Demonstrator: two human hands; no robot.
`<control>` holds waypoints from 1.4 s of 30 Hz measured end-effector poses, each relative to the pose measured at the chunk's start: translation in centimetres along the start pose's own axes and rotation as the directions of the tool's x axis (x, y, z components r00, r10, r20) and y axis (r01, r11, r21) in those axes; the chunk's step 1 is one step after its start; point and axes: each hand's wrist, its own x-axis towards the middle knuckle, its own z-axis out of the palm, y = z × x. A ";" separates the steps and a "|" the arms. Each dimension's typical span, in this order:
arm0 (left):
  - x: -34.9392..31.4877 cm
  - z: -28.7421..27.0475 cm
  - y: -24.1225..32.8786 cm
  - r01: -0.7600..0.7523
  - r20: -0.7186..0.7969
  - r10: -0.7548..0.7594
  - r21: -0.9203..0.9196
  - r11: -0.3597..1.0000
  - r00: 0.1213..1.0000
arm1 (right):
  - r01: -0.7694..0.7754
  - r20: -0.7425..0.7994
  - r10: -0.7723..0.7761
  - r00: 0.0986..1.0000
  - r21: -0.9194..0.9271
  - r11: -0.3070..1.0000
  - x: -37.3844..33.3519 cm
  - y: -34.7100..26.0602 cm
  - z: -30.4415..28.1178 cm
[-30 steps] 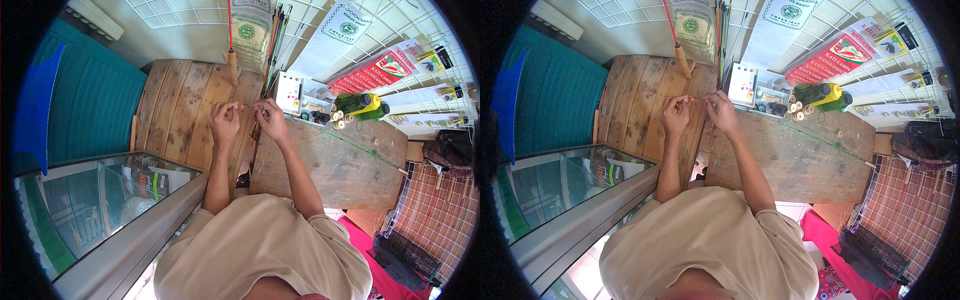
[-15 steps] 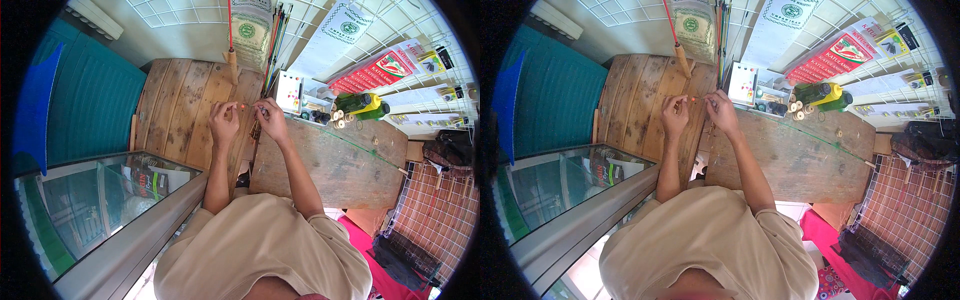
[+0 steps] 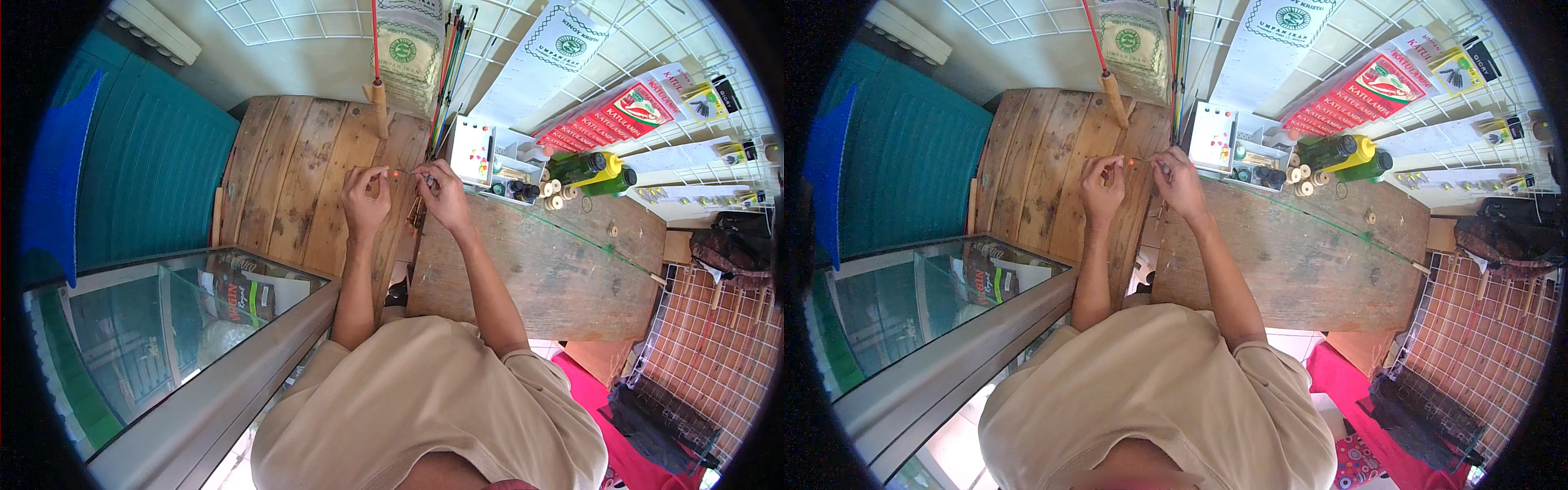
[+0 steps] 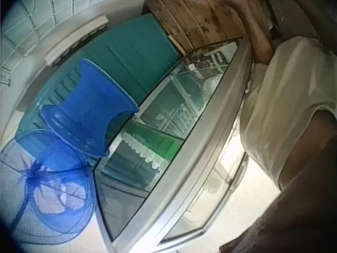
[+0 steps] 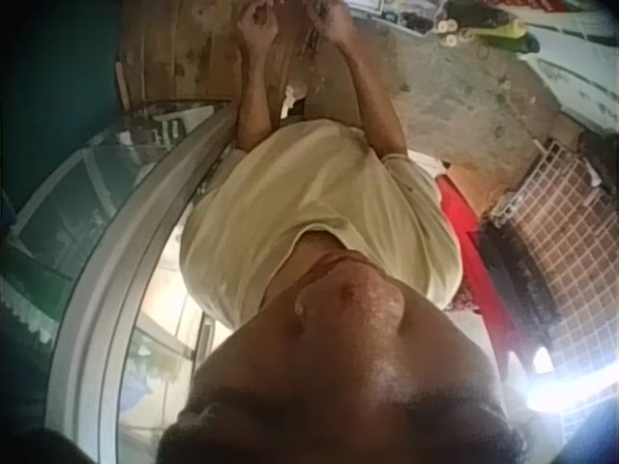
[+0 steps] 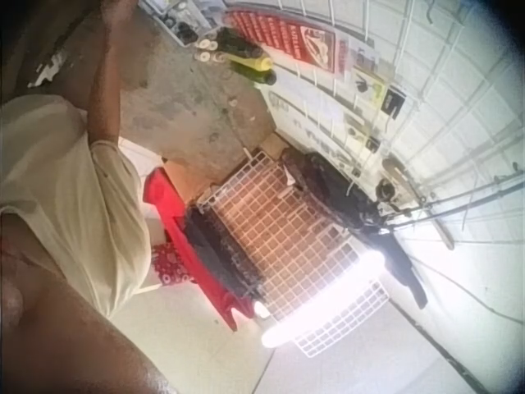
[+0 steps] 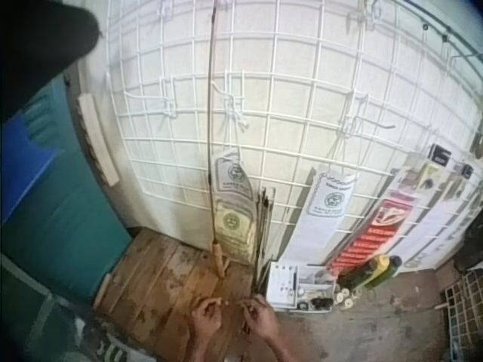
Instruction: Assemble components of a fishing rod, specifically attaching or adjusting rod sections and cork grips.
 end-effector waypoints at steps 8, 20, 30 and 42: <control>0.1 0.0 0.3 0.023 0.068 -0.021 -0.029 0.999 0.997 | -0.054 0.025 0.054 0.998 -0.007 0.999 0.0 -0.3 -0.2; 0.4 -0.3 0.6 0.030 0.114 -0.019 -0.096 0.995 0.993 | 0.116 -0.017 -0.119 0.993 -0.117 0.986 0.2 -0.6 0.0; 0.2 -0.3 -0.1 0.046 0.099 -0.035 -0.106 0.993 0.994 | 0.086 0.003 -0.087 0.996 -0.132 0.988 0.1 -0.6 0.1; 0.5 -0.2 0.1 0.103 0.090 -0.092 -0.121 0.987 0.992 | 0.098 0.032 -0.094 0.995 -0.132 0.986 0.1 -1.0 -0.3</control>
